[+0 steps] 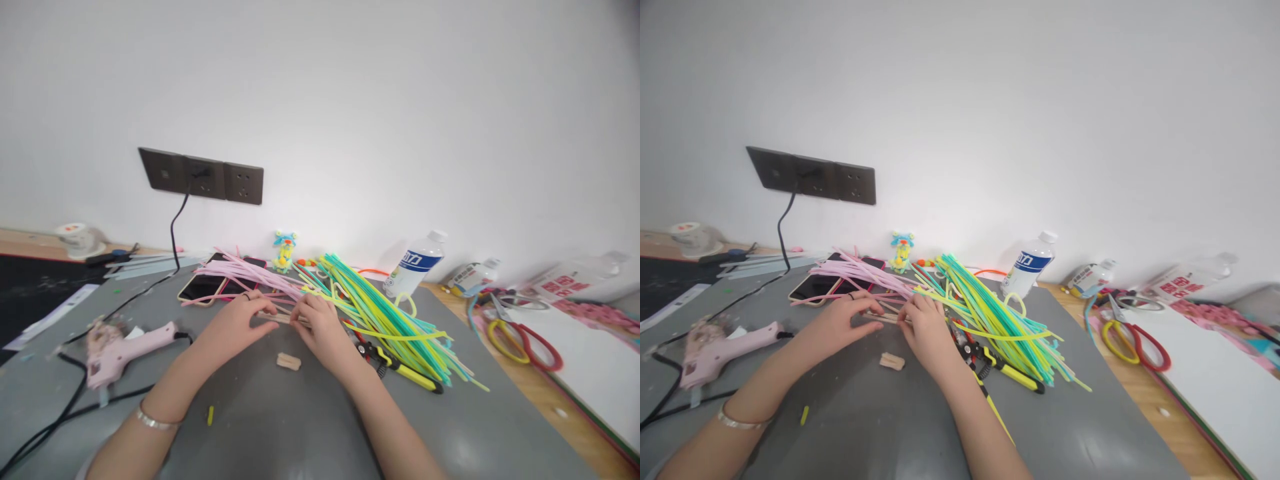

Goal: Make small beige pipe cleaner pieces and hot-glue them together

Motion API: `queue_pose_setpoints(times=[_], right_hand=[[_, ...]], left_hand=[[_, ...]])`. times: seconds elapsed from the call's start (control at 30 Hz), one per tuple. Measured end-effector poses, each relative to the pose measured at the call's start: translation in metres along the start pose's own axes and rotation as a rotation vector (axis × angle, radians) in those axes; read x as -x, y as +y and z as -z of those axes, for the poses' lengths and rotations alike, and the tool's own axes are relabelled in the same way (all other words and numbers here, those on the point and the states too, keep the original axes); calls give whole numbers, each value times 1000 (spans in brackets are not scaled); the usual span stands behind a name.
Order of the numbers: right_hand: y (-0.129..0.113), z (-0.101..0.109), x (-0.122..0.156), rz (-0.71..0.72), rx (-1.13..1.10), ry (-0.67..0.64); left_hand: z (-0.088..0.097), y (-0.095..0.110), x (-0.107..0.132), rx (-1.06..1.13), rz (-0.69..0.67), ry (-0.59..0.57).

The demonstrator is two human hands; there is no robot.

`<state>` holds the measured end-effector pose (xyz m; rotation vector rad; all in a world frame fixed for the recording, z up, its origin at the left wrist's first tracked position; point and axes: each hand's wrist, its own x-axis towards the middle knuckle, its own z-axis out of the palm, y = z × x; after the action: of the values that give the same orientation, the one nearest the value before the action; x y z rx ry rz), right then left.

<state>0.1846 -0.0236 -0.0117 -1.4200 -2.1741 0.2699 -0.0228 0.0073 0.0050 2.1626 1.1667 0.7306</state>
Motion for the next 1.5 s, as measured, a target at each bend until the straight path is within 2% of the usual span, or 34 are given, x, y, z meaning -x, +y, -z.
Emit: queue_pose_setpoints(times=[0.13,0.27,0.33,0.4,0.47,0.57,0.67,0.77,0.83,0.9,0.97,1.07,1.3,1.5], right_hand=[[-1,5,-2,37,-92,99],[-3,11,-3,28,-144,152],[-5,13,-3,-11,-230,219],[-6,14,-4,-93,-430,333],[-6,14,-5,-192,-725,444],[-5,11,-7,-281,-1146,478],[-7,4,-6,-270,-1296,327],[-12,-2,-5,-241,-1221,180],[-13,-4,-5,-253,-1200,212],[-12,-3,-7,-295,-1226,312],[-9,-2,-8,-340,-1253,401],[-6,1,-9,-367,-1269,454],[-10,0,-7,-333,-1237,434],[-7,0,-7,-316,-1187,440]], left_hand=[[-4,1,0,30,-60,-61],[-2,3,-2,117,9,70],[-1,5,-2,155,32,138],[0,7,-3,240,45,209],[0,9,-2,397,77,278],[-2,13,-2,605,112,326],[-4,17,-1,618,86,240],[-8,20,0,465,24,41],[-13,20,1,309,26,-106],[-20,19,2,151,65,-227],[-27,17,4,44,40,-325],[-33,15,8,-37,-11,-339],[-32,14,11,-37,-19,-354],[-35,7,12,-125,-45,-343]])
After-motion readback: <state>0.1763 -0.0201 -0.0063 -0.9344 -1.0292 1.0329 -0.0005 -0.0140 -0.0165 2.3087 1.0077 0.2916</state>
